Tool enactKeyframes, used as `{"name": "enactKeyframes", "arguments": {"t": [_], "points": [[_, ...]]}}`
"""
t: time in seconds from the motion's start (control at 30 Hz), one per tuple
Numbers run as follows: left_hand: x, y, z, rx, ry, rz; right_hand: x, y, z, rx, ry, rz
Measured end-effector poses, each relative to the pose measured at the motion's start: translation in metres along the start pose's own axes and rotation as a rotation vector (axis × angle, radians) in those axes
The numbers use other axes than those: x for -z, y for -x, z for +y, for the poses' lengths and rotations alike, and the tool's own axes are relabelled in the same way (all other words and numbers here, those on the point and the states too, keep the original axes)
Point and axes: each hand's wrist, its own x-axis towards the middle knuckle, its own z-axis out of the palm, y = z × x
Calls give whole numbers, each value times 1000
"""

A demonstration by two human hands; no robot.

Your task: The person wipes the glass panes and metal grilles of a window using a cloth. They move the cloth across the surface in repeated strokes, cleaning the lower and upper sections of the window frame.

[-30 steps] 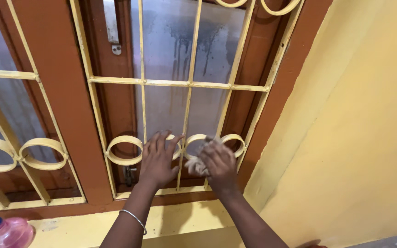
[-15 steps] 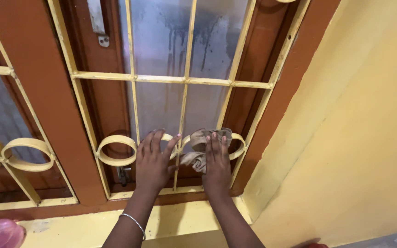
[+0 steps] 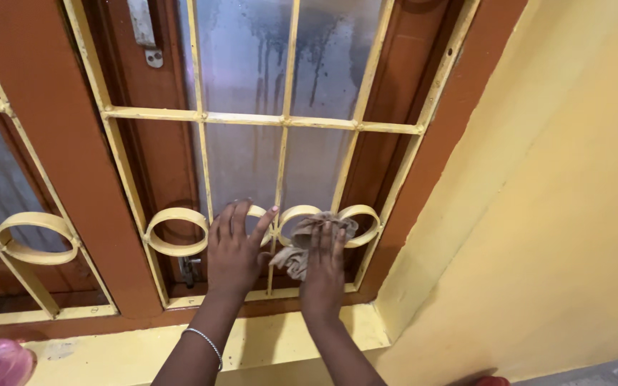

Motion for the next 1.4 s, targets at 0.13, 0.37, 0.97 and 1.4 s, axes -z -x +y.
{"name": "enactKeyframes", "arguments": {"t": [0.13,0.37,0.97,1.4], "points": [[1,-1,1,10,25,-4,-5,14,-17,57,-59,35],[7,-1,6,18,20,10,-11,28,-32,-64,-610,-134],[15,-4,6,11,64,28,66,-51,14,82,-323,168],[19,-6,11,21,47,9,33,-4,63,265,-230,28]]}}
